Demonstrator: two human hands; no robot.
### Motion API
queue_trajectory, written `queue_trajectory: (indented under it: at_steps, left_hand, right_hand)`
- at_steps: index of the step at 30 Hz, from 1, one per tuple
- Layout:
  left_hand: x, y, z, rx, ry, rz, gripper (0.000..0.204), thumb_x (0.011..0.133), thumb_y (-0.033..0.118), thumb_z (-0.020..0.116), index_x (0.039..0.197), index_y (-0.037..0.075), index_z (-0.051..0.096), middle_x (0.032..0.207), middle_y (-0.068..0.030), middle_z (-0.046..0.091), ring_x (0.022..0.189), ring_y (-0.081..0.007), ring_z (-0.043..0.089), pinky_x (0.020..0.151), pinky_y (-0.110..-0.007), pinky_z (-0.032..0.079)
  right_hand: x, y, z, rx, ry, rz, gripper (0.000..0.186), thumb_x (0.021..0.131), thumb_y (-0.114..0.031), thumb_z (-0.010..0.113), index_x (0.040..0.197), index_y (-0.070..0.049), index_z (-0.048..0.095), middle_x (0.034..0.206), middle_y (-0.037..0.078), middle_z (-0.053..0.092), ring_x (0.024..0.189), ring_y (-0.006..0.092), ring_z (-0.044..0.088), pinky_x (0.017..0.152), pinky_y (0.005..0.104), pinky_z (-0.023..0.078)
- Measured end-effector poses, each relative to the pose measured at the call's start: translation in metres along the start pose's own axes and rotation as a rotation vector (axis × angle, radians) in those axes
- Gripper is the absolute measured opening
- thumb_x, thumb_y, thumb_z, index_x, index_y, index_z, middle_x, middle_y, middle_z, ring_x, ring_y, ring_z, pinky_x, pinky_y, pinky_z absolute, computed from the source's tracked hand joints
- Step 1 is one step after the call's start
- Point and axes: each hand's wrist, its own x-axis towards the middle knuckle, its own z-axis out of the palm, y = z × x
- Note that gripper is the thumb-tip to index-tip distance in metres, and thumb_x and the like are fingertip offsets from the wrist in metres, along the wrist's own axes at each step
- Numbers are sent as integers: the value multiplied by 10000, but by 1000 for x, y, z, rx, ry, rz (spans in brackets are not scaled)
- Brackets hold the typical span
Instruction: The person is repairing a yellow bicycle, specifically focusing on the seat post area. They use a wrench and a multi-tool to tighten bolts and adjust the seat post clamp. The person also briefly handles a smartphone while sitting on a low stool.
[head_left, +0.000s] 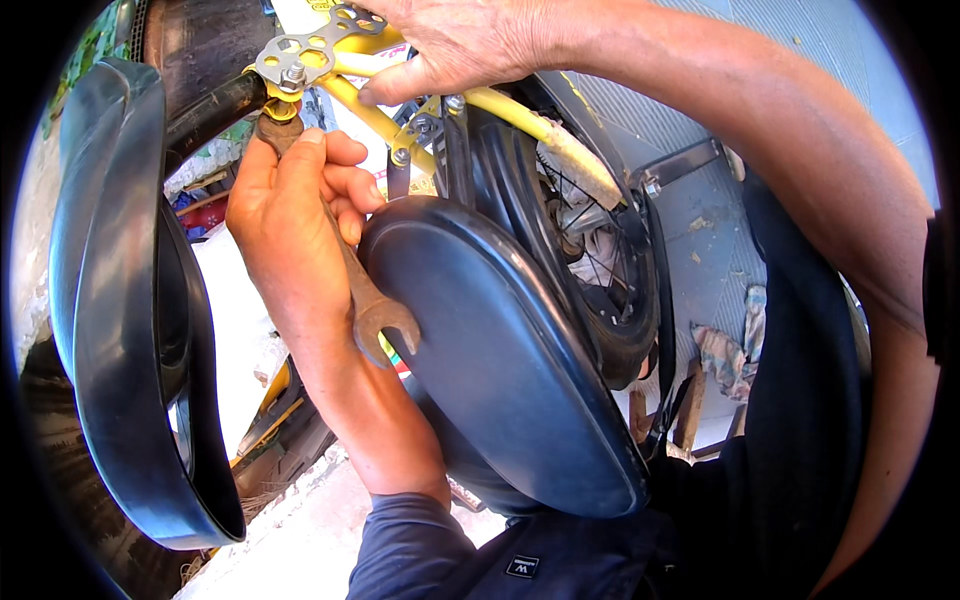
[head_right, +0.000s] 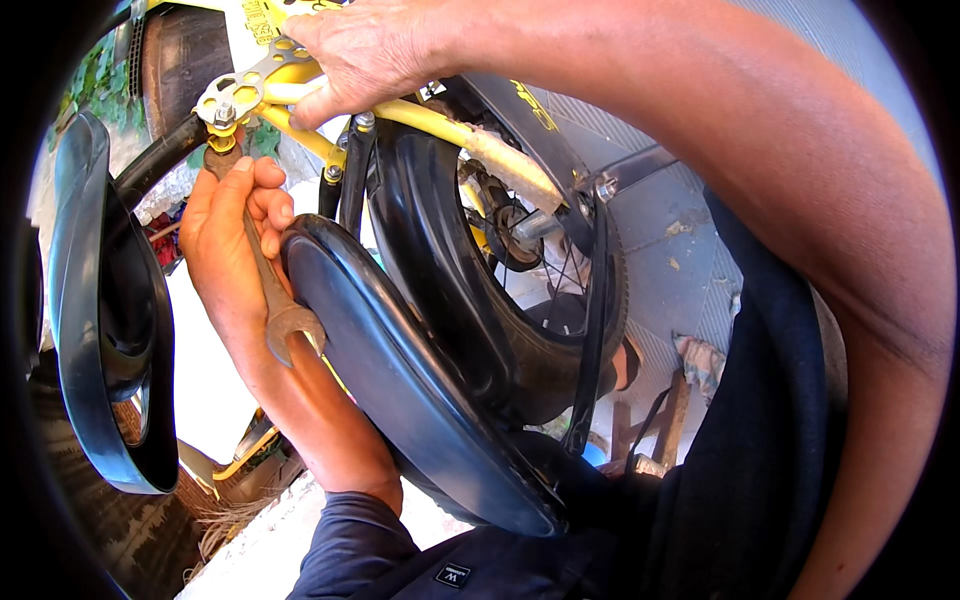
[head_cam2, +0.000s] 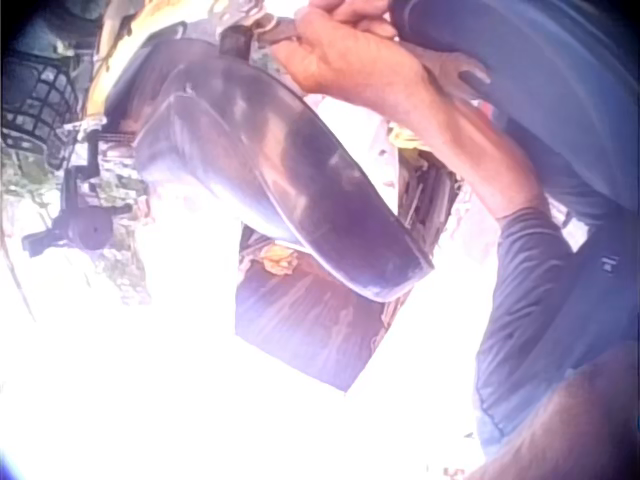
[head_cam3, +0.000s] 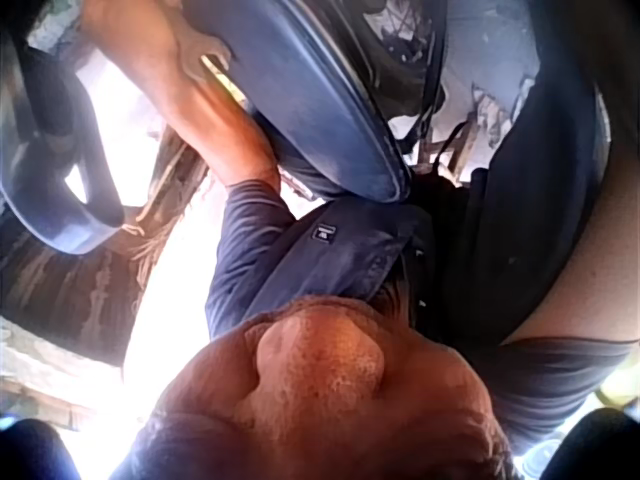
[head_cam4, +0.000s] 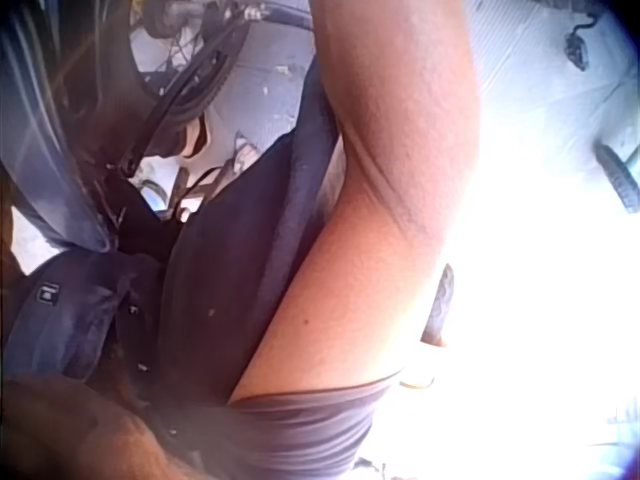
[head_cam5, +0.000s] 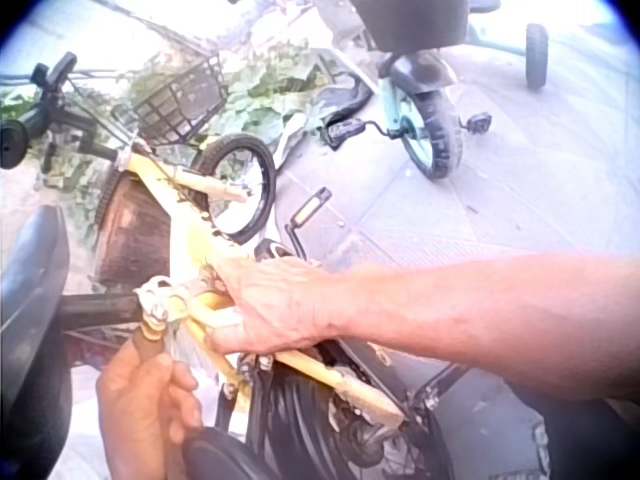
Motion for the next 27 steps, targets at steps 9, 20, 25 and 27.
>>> queue_trajectory:
  at_steps: [9,20,25,27]
  left_hand:
    - [0,-2,0,-12,7,-1,157,946,102,474,899,-14,567,720,-59,583,533,-87,538,435,-197,332]
    - [0,-2,3,-17,3,-3,160,945,105,472,889,-14,563,715,-57,581,532,-86,540,436,-198,334]
    - [-1,1,1,-2,8,-8,150,942,98,472,872,-11,546,725,-69,584,534,-93,550,437,-203,344]
    - [-1,0,2,-27,8,0,144,941,96,472,872,-11,541,734,-75,586,533,-95,553,437,-204,347]
  right_hand:
    - [-8,-6,-10,81,-20,60,726,717,-480,644,1179,57,486,1030,271,630,950,394,633,828,435,500]
    - [-4,-2,-22,60,-101,-3,732,702,-514,665,1128,66,536,1029,266,637,966,366,634,834,411,502]
    - [-2,-3,-18,46,-7,-7,704,680,-473,692,1085,86,549,1013,278,637,941,370,641,806,409,513]
    - [-1,-2,-14,58,29,3,698,675,-452,696,1091,87,541,1011,280,635,948,374,638,809,413,512]
